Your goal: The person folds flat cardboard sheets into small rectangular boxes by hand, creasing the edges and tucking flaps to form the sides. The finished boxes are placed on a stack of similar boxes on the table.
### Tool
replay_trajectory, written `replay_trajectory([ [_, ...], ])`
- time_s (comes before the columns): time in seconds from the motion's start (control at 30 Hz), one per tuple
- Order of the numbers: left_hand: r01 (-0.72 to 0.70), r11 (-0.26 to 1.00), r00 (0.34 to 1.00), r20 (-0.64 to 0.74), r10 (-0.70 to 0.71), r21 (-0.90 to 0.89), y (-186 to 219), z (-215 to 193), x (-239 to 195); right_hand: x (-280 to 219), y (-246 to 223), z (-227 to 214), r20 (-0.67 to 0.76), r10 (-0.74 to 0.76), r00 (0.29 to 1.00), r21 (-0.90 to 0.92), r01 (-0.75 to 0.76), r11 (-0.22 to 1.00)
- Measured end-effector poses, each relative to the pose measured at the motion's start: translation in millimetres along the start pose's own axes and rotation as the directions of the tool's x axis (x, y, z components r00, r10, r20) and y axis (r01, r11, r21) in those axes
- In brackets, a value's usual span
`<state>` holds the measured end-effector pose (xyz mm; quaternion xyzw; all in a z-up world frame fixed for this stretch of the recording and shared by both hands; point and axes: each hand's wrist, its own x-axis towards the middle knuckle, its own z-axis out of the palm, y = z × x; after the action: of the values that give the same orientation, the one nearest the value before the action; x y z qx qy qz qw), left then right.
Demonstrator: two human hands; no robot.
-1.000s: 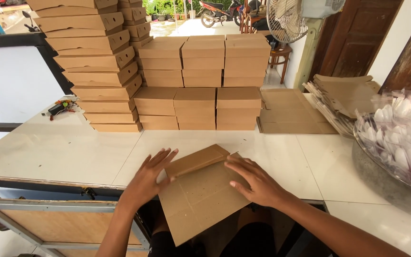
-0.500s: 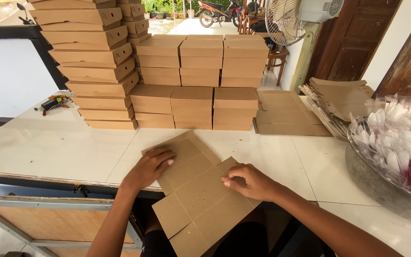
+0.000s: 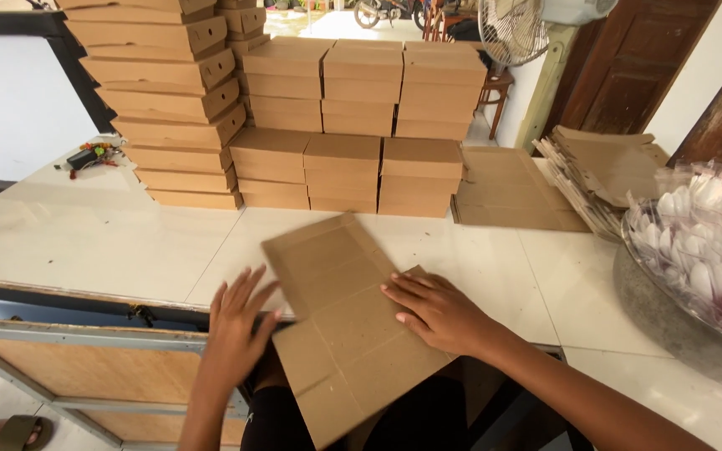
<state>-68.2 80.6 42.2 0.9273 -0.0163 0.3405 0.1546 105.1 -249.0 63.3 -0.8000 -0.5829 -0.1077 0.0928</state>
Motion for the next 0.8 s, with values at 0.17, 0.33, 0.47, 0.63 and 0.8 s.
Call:
replay_trajectory([
  [0.17, 0.229, 0.796, 0.959, -0.008, -0.282, -0.559, 25, 2, -97, -9, -40, 31, -0.013, 0.019, 1.0, -0.459, -0.023, 0.888],
  [0.33, 0.8, 0.21, 0.59, 0.669, -0.453, -0.563, -3, 26, -124, -8, -60, 25, -0.074, 0.014, 0.997, -0.653, -0.059, 0.755],
  [0.47, 0.74, 0.009, 0.577, 0.627, -0.523, -0.673, 32, 5, -104, 1, -41, 8, -0.125, 0.035, 0.992, -0.342, -0.077, 0.937],
  [0.63, 0.589, 0.206, 0.666, 0.326, -0.671, -0.781, 37, -4, -70, 9, -10, -19, -0.248, -0.068, 0.966, 0.046, 0.082, 0.996],
  [0.8, 0.481, 0.805, 0.84, -0.08, -0.537, -0.346, 17, -11, -1, 3, 2, 1, 0.105, 0.182, 0.978, -0.063, -0.176, 0.982],
])
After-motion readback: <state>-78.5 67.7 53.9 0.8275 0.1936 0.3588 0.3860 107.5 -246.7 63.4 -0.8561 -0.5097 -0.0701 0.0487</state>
